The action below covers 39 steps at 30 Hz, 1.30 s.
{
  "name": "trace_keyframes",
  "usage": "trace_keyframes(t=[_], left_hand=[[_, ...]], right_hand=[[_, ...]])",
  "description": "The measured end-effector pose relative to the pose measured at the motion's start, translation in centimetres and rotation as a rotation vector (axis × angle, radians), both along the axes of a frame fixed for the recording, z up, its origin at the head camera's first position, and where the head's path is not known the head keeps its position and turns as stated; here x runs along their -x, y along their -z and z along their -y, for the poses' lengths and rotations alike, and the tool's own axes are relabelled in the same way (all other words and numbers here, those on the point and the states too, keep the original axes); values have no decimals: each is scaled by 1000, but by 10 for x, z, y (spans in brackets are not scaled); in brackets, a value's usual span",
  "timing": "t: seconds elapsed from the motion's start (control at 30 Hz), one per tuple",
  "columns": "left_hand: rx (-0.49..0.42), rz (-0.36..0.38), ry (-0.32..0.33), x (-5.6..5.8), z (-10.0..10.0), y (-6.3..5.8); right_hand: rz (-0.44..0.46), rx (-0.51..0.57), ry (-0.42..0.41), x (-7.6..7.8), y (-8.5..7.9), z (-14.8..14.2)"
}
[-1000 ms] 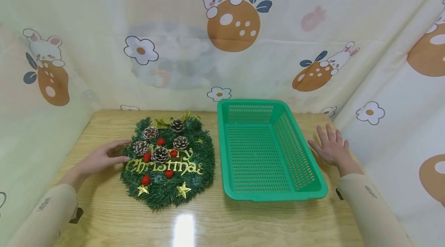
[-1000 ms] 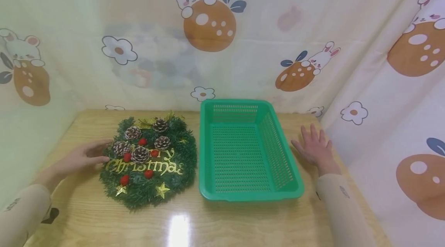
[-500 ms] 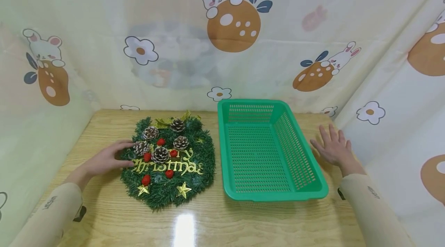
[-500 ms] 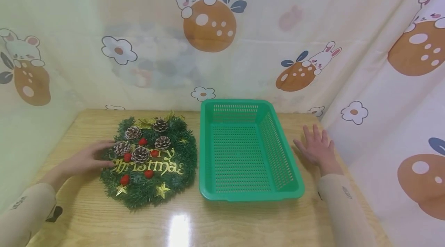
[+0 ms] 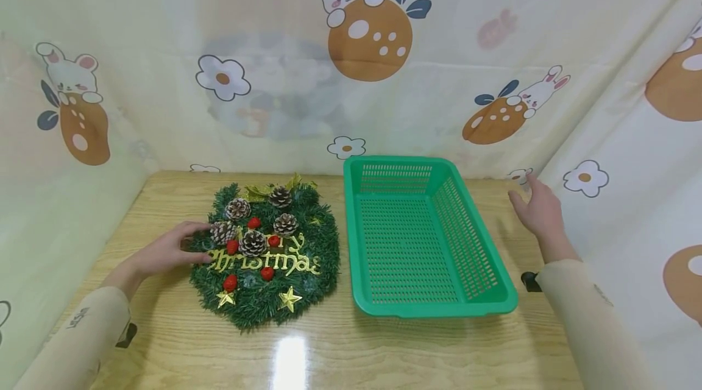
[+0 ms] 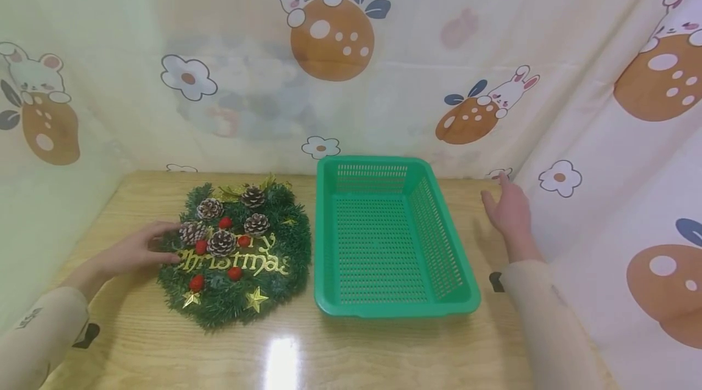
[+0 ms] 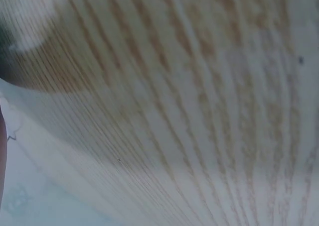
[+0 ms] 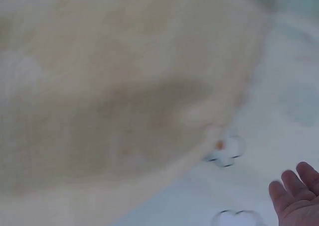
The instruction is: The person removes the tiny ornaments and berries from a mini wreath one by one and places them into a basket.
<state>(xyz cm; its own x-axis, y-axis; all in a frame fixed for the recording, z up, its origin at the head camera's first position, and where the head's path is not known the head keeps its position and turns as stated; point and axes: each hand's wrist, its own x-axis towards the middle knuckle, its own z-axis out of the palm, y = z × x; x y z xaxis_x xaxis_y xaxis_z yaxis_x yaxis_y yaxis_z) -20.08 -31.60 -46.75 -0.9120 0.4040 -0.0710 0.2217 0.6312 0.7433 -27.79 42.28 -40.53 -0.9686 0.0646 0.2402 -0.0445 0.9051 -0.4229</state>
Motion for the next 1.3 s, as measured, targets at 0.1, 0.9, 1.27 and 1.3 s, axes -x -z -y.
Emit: trace_keyframes(t=[0.1, 0.9, 1.27, 1.3], left_hand=[[-5, 10, -2, 1, 0, 0], [-6, 56, -7, -3, -3, -6], [2, 61, -8, 1, 2, 0], [2, 59, -6, 1, 2, 0]], right_hand=[[0, 68, 63, 4, -23, 15], [149, 501, -283, 3, -120, 219], [289, 570, -338, 20, -102, 302], [309, 577, -346, 21, -99, 310]])
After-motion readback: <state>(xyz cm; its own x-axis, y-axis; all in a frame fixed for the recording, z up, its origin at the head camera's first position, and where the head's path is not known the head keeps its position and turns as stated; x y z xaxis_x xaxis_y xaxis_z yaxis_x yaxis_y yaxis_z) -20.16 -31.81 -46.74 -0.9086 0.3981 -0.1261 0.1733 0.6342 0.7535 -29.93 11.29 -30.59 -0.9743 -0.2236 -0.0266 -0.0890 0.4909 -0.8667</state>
